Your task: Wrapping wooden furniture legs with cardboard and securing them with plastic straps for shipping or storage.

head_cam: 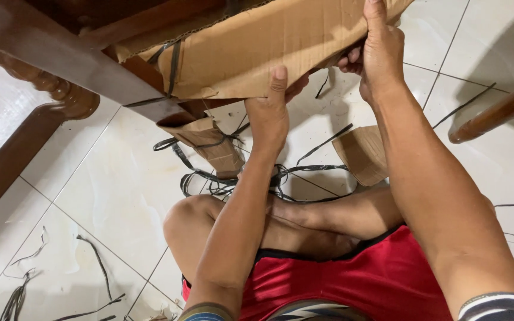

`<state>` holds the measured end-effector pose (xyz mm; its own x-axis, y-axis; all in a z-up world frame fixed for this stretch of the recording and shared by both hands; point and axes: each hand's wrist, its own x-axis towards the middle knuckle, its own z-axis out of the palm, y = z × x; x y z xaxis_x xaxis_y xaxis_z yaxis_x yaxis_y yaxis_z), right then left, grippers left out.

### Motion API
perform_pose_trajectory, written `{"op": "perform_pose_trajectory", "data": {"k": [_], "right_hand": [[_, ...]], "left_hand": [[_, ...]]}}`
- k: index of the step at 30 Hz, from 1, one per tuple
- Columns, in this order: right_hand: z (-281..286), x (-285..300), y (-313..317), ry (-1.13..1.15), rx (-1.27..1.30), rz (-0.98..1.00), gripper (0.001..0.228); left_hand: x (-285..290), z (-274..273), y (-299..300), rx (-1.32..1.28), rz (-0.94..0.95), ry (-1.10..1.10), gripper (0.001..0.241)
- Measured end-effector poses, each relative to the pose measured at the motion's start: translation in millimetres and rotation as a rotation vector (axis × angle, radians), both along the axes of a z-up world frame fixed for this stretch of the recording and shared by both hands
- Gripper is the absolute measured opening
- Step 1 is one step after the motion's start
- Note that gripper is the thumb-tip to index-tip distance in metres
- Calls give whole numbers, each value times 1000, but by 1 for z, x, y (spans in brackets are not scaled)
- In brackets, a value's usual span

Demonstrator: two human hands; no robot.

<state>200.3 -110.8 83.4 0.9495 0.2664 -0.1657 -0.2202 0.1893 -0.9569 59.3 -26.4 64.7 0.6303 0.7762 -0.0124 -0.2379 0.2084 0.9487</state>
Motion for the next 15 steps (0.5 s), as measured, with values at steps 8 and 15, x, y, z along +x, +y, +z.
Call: {"op": "perform_pose_trajectory", "data": {"k": [8,15], "right_hand": [[-14,-6,-2,-182,-11,37,68],[-11,-19,-8,-125,-79,51,75]], "left_hand": [[5,-22,14,205,49,52,45],[-18,-8,13,174,-9,190,55]]}}
